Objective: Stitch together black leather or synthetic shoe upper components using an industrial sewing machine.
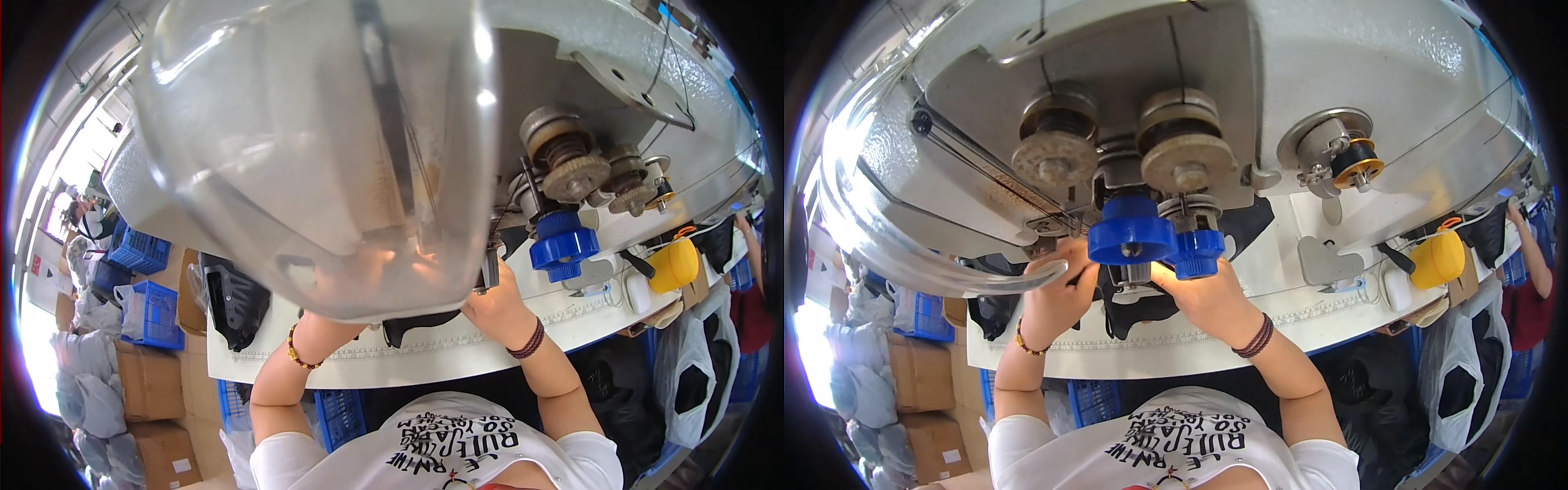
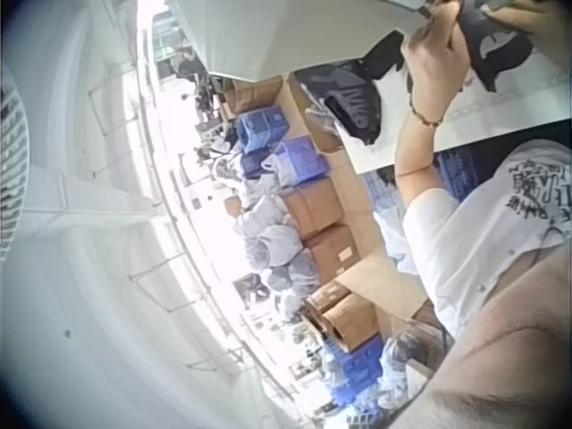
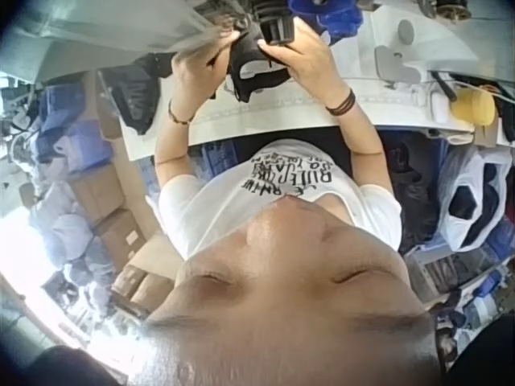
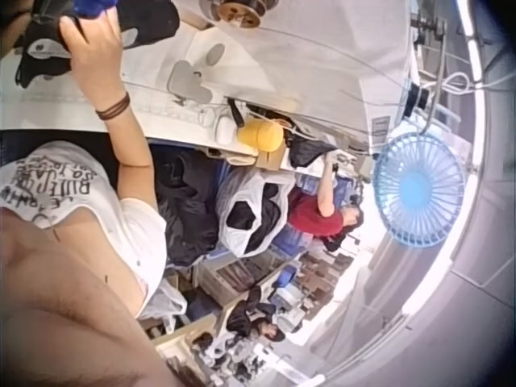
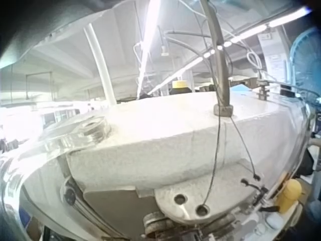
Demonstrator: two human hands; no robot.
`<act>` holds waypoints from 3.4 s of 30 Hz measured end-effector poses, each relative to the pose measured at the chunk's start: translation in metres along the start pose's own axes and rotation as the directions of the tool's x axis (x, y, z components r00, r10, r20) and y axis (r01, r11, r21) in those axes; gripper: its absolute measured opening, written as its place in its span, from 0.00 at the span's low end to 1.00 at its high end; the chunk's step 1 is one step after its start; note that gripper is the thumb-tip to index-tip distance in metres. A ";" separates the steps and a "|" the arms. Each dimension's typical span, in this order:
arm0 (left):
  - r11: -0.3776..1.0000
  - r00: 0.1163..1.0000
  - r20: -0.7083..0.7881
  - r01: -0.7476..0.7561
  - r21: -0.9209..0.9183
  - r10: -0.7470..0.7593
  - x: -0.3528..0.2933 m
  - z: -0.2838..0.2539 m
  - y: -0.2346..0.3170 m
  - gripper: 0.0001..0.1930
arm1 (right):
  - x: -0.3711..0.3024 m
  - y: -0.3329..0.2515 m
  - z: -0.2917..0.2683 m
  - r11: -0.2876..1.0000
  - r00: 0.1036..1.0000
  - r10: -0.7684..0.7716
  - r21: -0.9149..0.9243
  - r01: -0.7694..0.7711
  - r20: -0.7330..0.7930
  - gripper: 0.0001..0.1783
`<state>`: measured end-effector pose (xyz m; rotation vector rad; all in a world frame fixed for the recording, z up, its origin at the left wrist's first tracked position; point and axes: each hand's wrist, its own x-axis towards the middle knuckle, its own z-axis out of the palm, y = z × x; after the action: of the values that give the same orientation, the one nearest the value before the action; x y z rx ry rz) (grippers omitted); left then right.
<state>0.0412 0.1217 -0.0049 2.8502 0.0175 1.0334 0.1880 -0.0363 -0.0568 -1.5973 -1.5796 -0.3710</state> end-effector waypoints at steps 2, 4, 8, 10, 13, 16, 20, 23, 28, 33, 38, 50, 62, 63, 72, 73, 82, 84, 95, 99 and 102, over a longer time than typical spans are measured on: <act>0.997 0.997 0.045 -0.067 0.044 0.065 -0.003 0.001 0.001 0.11 | 0.002 0.000 -0.002 1.000 1.000 -0.016 -0.016 0.015 -0.013 0.26; 0.995 0.995 0.053 -0.082 0.051 0.079 -0.006 0.003 0.003 0.13 | 0.005 -0.001 -0.004 1.000 0.999 -0.023 -0.008 0.023 -0.025 0.28; 0.993 0.994 0.051 -0.099 0.061 0.096 -0.008 0.008 0.005 0.14 | 0.009 -0.002 -0.009 0.999 0.999 -0.033 0.010 0.033 -0.006 0.28; 0.992 0.994 0.033 -0.110 0.062 0.108 -0.008 0.010 0.006 0.13 | 0.010 -0.001 -0.009 0.999 0.999 -0.047 -0.008 0.047 -0.004 0.27; 0.993 0.994 0.026 -0.107 0.060 0.105 -0.011 0.011 0.007 0.13 | 0.009 0.001 -0.006 0.999 0.999 -0.044 -0.003 0.044 -0.005 0.26; 0.986 0.992 0.068 -0.115 0.120 0.108 -0.014 0.010 0.006 0.17 | 0.008 0.003 -0.004 0.999 1.000 0.003 0.045 -0.004 0.026 0.24; 0.987 0.993 0.054 -0.113 0.117 0.108 -0.012 0.011 0.004 0.21 | 0.010 0.006 -0.005 1.000 0.999 0.009 0.007 -0.009 0.050 0.23; 0.992 0.998 0.043 -0.061 0.112 0.056 -0.009 0.013 0.007 0.14 | 0.010 0.006 -0.008 0.999 1.000 -0.018 -0.036 0.018 0.014 0.24; 0.988 0.994 0.003 -0.105 0.111 0.105 -0.007 0.014 0.011 0.15 | 0.009 0.010 -0.010 0.989 0.988 0.117 0.083 -0.125 0.095 0.21; 0.981 0.997 -0.063 -0.040 0.192 0.053 -0.006 0.022 0.022 0.15 | 0.009 0.021 -0.009 0.954 0.987 0.163 0.251 -0.161 0.016 0.17; 0.967 0.995 -0.098 0.034 0.251 -0.009 -0.001 0.029 0.038 0.09 | 0.013 0.038 -0.008 0.829 0.961 0.263 0.489 -0.270 0.086 0.19; 0.979 0.987 0.019 0.159 0.129 -0.163 0.000 0.023 0.054 0.21 | 0.017 0.036 -0.011 0.920 0.974 0.200 0.321 -0.225 0.108 0.20; 0.986 0.983 -0.086 -0.163 0.030 0.165 -0.038 0.023 0.006 0.17 | -0.020 -0.030 0.013 0.651 0.885 0.437 0.622 -0.436 0.163 0.19; 0.993 0.987 -0.110 -0.120 -0.014 0.118 -0.034 0.018 0.008 0.17 | -0.021 -0.030 0.015 0.587 0.868 0.462 0.670 -0.454 0.183 0.18; 0.998 0.998 -0.028 -0.053 0.021 0.054 -0.017 0.008 0.037 0.18 | -0.031 -0.040 0.028 0.129 0.809 0.556 0.942 -0.310 0.191 0.13; 0.997 0.997 -0.038 -0.062 0.040 0.063 -0.018 0.009 0.037 0.19 | -0.031 -0.040 0.029 0.144 0.814 0.556 0.945 -0.294 0.169 0.13; 0.997 0.998 -0.030 -0.048 0.063 0.050 -0.014 0.011 0.039 0.15 | -0.032 -0.037 0.020 0.425 0.857 0.497 0.823 -0.377 0.135 0.09; 0.994 0.997 -0.010 -0.081 0.073 0.082 -0.011 0.010 0.040 0.15 | -0.030 -0.038 0.021 0.391 0.844 0.522 0.846 -0.363 0.121 0.08; 0.999 1.000 0.007 -0.003 0.032 0.003 -0.003 0.009 0.032 0.14 | -0.018 -0.021 0.026 0.420 0.887 0.451 0.853 -0.309 0.099 0.16; 0.968 0.978 0.047 0.210 -0.136 -0.205 -0.005 -0.003 0.034 0.14 | -0.015 -0.025 0.023 0.412 0.864 0.493 0.849 -0.332 0.098 0.18; 0.793 0.906 0.061 0.399 -0.461 -0.420 -0.008 -0.004 0.037 0.09 | -0.017 -0.030 0.017 0.273 0.802 0.557 0.865 -0.421 0.215 0.17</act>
<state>0.0311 0.0853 -0.0028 2.2461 0.3328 0.8618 0.1521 -0.0398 -0.0687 -1.0334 -0.7738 0.6473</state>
